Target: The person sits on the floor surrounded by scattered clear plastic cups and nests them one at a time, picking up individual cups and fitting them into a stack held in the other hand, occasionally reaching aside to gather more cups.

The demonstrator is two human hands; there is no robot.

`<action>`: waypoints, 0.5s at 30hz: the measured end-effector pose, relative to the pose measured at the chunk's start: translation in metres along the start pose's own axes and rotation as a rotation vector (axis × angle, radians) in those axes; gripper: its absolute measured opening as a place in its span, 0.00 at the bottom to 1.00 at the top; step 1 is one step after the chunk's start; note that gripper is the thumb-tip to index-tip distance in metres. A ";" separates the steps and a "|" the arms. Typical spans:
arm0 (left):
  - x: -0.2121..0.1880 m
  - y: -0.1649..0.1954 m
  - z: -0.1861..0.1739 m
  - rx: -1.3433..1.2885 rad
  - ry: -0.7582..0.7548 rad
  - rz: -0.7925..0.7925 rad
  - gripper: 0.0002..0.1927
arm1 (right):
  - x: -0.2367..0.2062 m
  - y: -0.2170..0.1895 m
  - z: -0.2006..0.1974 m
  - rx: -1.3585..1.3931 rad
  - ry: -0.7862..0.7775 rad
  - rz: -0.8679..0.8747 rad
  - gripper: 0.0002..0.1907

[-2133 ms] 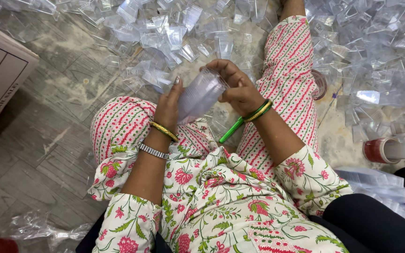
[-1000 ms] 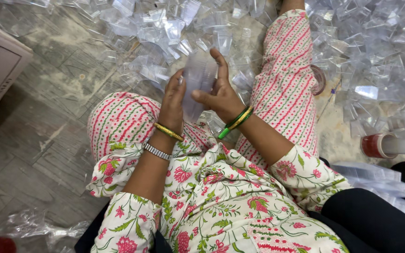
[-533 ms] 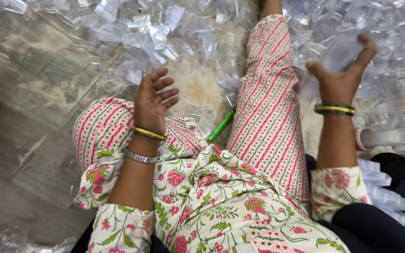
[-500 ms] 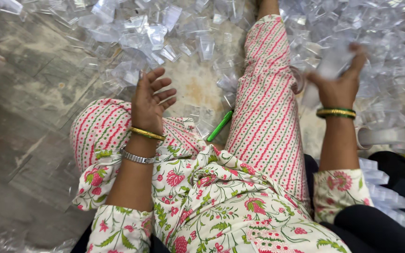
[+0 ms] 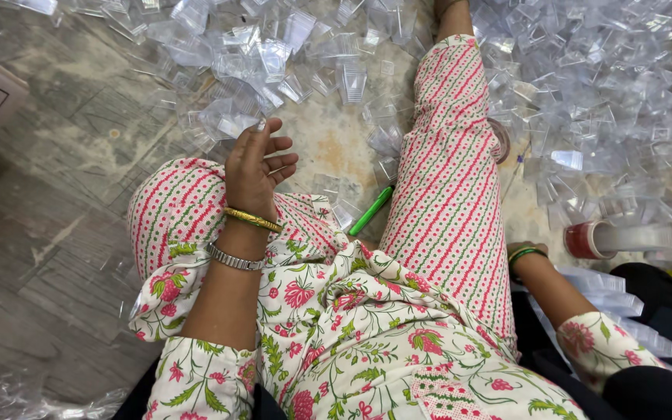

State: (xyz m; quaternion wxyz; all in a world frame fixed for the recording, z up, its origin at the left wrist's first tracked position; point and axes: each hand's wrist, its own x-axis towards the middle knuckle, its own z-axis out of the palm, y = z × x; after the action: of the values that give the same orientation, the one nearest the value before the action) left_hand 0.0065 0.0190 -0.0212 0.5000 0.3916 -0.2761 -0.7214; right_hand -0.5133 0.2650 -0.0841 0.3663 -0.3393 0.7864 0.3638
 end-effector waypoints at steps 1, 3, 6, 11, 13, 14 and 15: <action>0.001 -0.001 0.000 -0.015 0.001 -0.002 0.24 | 0.003 0.002 0.005 0.010 -0.008 0.006 0.26; 0.004 -0.003 -0.001 -0.180 0.036 -0.092 0.24 | 0.012 0.005 0.003 0.014 -0.006 0.010 0.23; 0.017 -0.001 -0.001 -0.391 0.112 -0.173 0.21 | 0.019 -0.008 -0.037 -0.054 0.121 -0.034 0.22; 0.060 0.004 -0.002 -0.394 0.365 0.033 0.18 | -0.002 -0.061 -0.172 0.287 0.900 -0.139 0.28; 0.076 0.002 -0.005 -0.265 0.475 0.219 0.20 | -0.010 -0.106 -0.224 0.184 1.293 -0.475 0.16; 0.082 0.000 -0.008 -0.211 0.494 0.243 0.20 | -0.010 -0.132 -0.248 0.224 1.415 -0.661 0.14; 0.086 -0.003 -0.010 -0.158 0.514 0.265 0.21 | -0.006 -0.160 -0.273 0.288 1.412 -0.732 0.12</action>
State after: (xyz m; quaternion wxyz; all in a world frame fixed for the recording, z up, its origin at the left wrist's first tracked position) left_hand -0.0034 -0.0610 -0.0538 0.6721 0.4819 -0.1323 -0.5464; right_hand -0.4720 -0.0379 -0.0034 -0.0809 -0.6745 0.7103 -0.1844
